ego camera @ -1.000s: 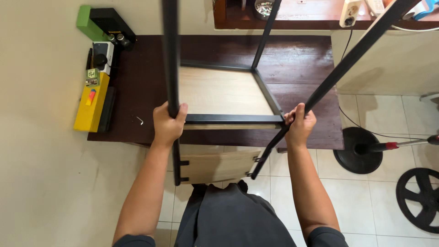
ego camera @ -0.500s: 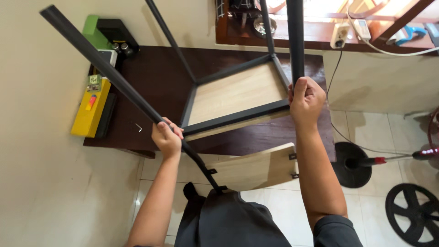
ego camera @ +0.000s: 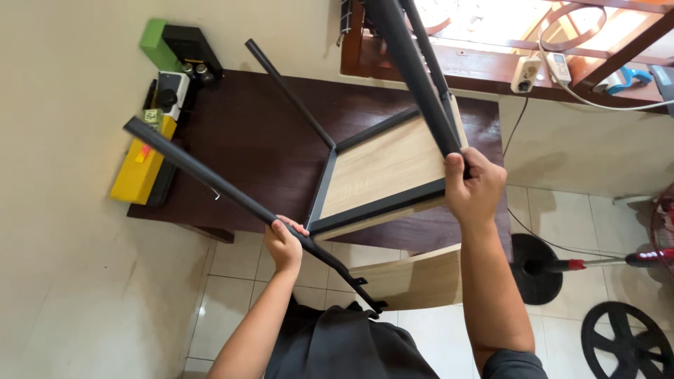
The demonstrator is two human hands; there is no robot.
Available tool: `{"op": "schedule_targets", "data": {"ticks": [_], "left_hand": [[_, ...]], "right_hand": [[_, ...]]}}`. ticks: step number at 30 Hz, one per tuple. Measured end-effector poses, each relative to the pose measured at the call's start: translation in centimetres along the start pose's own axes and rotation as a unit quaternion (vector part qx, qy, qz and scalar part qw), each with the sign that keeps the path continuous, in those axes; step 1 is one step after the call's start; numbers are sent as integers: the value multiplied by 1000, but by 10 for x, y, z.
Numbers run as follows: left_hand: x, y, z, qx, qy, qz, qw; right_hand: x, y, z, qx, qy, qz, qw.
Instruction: The person assembles a chair by inserting and tightening bolts into the metal frame using an Allen key. They flip the chair to access different joints and continue securing the frame components.
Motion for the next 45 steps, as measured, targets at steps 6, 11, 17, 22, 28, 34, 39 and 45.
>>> {"op": "schedule_targets", "data": {"ticks": [6, 11, 17, 22, 28, 34, 39, 45], "left_hand": [[11, -14, 16, 1, -1, -58, 998], [11, -21, 18, -7, 5, -106, 994], [8, -16, 7, -21, -8, -61, 998], [-25, 8, 4, 55, 61, -146, 986], [-34, 36, 26, 166, 69, -113, 977], [-9, 21, 58, 184, 67, -131, 972], [13, -17, 60, 157, 31, -128, 979], [71, -67, 44, 173, -252, -118, 945]], "right_hand": [[17, -1, 8, 13, -9, 9, 1000], [27, -1, 12, 24, 1, -3, 1000], [27, -22, 26, -15, 17, 13, 1000], [30, -64, 61, -81, 59, -12, 995], [55, -109, 123, -158, 91, 2, 983], [95, -118, 162, -163, 60, 72, 982], [128, -80, 152, -98, 28, 123, 987], [168, -10, 126, -5, -72, 140, 988]]}}
Point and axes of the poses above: each hand's wrist, its own z-axis away from the middle knuckle, its own y-axis out of the palm, x = y × z, the point moved 6 cm from there along -z, towards the middle knuckle, and after that the axes turned 8 degrees about -z, right-handed, at the moved point
